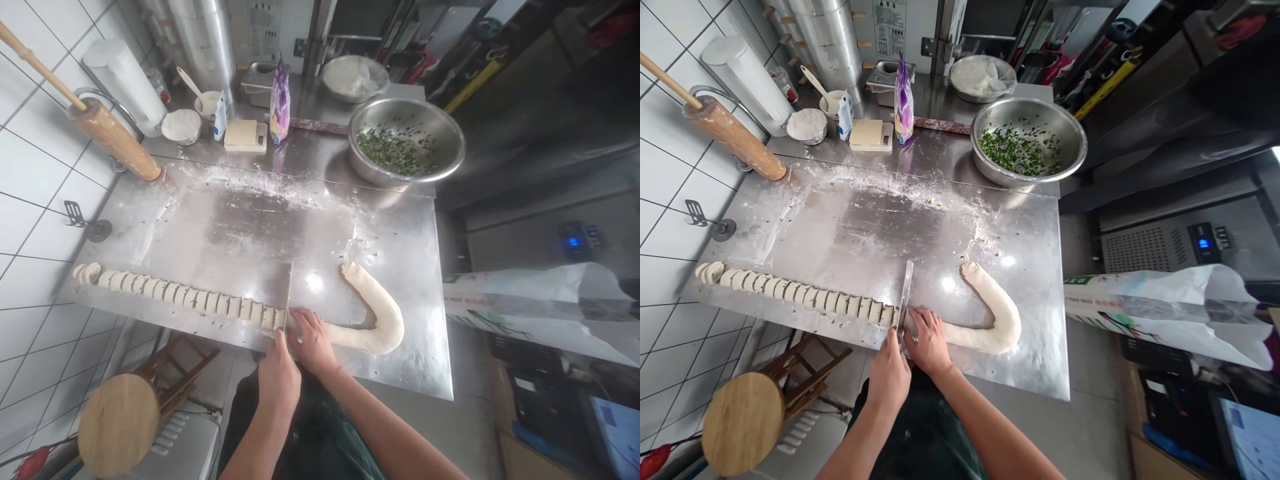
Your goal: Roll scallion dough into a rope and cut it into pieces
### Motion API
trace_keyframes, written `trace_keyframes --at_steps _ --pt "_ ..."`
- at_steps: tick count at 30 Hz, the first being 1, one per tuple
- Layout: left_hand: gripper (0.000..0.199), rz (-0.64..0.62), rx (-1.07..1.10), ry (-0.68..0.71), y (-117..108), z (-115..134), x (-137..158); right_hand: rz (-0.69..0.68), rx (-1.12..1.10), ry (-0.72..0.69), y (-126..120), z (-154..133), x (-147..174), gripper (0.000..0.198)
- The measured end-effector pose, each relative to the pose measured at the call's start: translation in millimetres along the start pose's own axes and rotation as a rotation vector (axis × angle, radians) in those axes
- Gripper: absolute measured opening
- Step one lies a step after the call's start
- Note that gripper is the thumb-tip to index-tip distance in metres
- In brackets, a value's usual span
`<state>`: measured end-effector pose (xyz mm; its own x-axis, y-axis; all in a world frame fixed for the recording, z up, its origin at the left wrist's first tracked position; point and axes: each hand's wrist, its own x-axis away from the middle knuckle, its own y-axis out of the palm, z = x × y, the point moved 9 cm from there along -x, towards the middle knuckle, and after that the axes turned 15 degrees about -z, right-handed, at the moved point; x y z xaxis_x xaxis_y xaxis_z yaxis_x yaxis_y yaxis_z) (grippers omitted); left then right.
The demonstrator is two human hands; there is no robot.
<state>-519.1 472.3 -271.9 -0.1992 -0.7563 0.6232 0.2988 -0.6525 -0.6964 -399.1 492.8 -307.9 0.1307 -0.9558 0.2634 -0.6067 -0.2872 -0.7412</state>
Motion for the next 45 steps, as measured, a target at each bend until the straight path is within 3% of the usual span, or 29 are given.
trace_keyframes --at_steps 6,13,19,23,29,35,40,45 --pt "0.040 -0.066 0.066 0.023 -18.4 11.2 27.8 0.044 0.028 0.080 -15.8 16.7 15.4 0.031" --pt "0.045 -0.155 -0.013 -0.033 5.3 23.8 45.6 0.043 -0.001 0.100 -15.6 19.6 17.3 0.029" --pt "0.047 -0.105 -0.121 -0.065 34.3 20.8 25.5 0.027 -0.010 0.066 -8.8 20.2 18.5 0.031" --pt "0.042 -0.037 -0.069 -0.033 26.6 28.8 11.6 0.021 -0.020 0.022 -12.9 23.0 23.8 0.037" --pt "0.043 -0.050 -0.008 0.000 3.8 50.9 38.5 0.031 0.023 0.072 -34.3 40.7 36.4 0.032" --pt "0.042 -0.065 -0.065 -0.026 24.4 56.8 52.4 0.048 0.026 0.116 -32.8 43.2 37.6 0.029" --pt "0.045 -0.034 -0.116 -0.034 51.5 48.1 32.8 0.043 0.025 0.093 -25.3 42.6 38.1 0.031" --pt "0.043 -0.060 -0.050 -0.020 41.8 55.7 18.0 0.030 0.015 0.039 -31.4 47.6 45.8 0.041"
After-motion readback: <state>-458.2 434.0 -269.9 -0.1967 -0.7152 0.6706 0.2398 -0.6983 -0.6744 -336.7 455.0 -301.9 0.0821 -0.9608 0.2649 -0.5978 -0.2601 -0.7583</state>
